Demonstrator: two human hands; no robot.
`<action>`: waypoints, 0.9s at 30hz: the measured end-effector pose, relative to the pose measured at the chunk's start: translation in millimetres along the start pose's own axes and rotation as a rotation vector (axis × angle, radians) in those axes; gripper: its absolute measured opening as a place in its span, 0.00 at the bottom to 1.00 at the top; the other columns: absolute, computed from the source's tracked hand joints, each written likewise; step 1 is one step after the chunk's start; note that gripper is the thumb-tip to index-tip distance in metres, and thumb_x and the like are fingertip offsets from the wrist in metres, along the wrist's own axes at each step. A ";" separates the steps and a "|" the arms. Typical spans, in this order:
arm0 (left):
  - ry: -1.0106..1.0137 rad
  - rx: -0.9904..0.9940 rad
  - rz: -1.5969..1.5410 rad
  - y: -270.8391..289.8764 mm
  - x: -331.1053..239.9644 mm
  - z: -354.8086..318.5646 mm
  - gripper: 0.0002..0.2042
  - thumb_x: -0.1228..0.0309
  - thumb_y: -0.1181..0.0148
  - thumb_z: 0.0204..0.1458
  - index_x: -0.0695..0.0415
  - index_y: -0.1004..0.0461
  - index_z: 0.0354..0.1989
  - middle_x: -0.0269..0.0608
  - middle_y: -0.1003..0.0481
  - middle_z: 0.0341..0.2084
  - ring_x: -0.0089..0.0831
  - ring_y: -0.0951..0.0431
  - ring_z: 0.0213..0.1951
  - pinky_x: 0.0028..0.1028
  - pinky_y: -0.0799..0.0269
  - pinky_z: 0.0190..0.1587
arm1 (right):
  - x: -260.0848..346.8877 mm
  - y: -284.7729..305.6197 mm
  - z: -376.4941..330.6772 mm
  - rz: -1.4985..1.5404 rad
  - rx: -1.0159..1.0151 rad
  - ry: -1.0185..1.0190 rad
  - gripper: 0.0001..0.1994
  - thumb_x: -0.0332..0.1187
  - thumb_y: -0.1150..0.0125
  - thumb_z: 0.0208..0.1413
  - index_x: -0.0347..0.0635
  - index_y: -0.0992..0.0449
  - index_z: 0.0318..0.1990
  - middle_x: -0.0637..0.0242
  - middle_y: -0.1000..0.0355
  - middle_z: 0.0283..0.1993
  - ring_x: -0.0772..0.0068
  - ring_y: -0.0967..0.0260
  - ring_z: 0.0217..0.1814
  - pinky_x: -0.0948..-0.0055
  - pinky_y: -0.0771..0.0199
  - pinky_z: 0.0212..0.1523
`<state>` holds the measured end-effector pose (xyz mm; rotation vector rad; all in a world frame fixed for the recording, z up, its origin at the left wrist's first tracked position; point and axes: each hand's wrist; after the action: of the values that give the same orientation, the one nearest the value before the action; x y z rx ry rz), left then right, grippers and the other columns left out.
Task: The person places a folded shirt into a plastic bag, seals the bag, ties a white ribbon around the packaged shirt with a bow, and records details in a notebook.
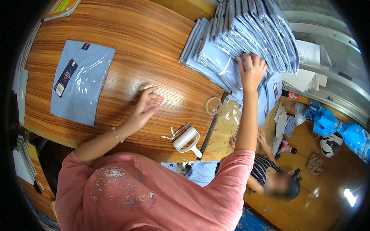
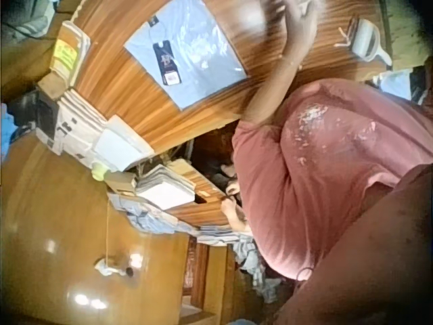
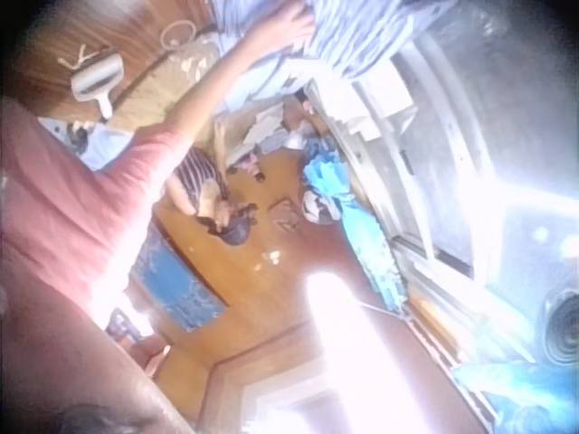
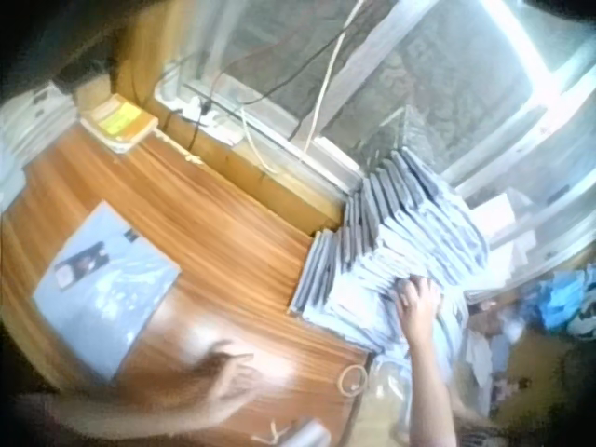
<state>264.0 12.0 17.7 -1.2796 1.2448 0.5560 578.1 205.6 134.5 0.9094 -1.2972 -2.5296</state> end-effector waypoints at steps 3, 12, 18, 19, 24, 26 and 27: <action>0.000 -0.029 0.215 21.2 20.8 -28.6 0.26 0.78 0.51 0.54 0.57 0.50 0.62 0.45 0.34 0.48 0.32 0.32 0.49 0.32 0.33 0.51 | -7.7 -5.4 3.8 -0.065 0.008 0.069 0.08 0.40 0.37 0.47 0.49 0.28 0.30 0.67 0.36 0.30 0.61 0.39 0.34 0.63 0.41 0.36; -0.260 0.012 0.590 34.9 43.3 -43.7 0.22 0.81 0.51 0.51 0.61 0.41 0.56 0.51 0.30 0.44 0.43 0.28 0.46 0.35 0.32 0.49 | -47.6 7.9 41.9 -0.188 -0.001 0.092 0.11 0.41 0.39 0.49 0.48 0.32 0.27 0.64 0.37 0.29 0.59 0.39 0.34 0.61 0.41 0.34; -0.243 0.023 0.575 33.3 42.0 -40.3 0.22 0.83 0.51 0.51 0.62 0.41 0.56 0.50 0.30 0.43 0.40 0.27 0.45 0.33 0.32 0.49 | -54.2 14.8 54.8 -0.170 0.055 0.112 0.10 0.42 0.37 0.45 0.50 0.28 0.29 0.66 0.37 0.30 0.61 0.38 0.37 0.62 0.40 0.35; -0.252 0.020 0.564 32.8 45.5 -39.6 0.21 0.83 0.51 0.50 0.62 0.41 0.55 0.50 0.30 0.42 0.41 0.27 0.45 0.34 0.32 0.49 | -54.6 14.3 54.3 -0.143 0.063 0.120 0.10 0.43 0.38 0.45 0.50 0.29 0.29 0.67 0.37 0.30 0.61 0.38 0.37 0.63 0.41 0.35; -0.227 -0.002 0.507 33.7 51.1 -35.8 0.19 0.84 0.52 0.50 0.63 0.38 0.53 0.50 0.29 0.40 0.40 0.26 0.43 0.33 0.30 0.46 | -45.2 6.1 41.7 -0.122 -0.016 0.136 0.09 0.43 0.38 0.46 0.52 0.30 0.27 0.69 0.38 0.29 0.64 0.39 0.35 0.65 0.42 0.34; -0.232 0.025 0.626 31.9 49.3 -36.0 0.18 0.84 0.52 0.50 0.63 0.38 0.52 0.49 0.28 0.38 0.41 0.26 0.41 0.34 0.29 0.45 | -39.3 8.7 31.8 -0.077 0.024 0.167 0.09 0.42 0.38 0.46 0.52 0.30 0.28 0.69 0.38 0.29 0.64 0.39 0.35 0.64 0.42 0.35; -0.240 0.028 0.653 29.8 47.1 -35.4 0.18 0.84 0.52 0.50 0.63 0.38 0.52 0.49 0.28 0.38 0.40 0.26 0.41 0.34 0.29 0.45 | -36.5 5.5 26.7 -0.037 0.011 0.178 0.10 0.42 0.37 0.44 0.52 0.30 0.29 0.69 0.38 0.29 0.64 0.39 0.35 0.64 0.43 0.35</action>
<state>239.5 -26.3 -30.1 -0.7328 1.4496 1.1168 591.2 235.0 166.8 1.1416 -1.2525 -2.4053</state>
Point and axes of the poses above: each hand's wrist, its own z-axis towards the middle knuckle, its own y-axis out of the back of the hand, x = y × z
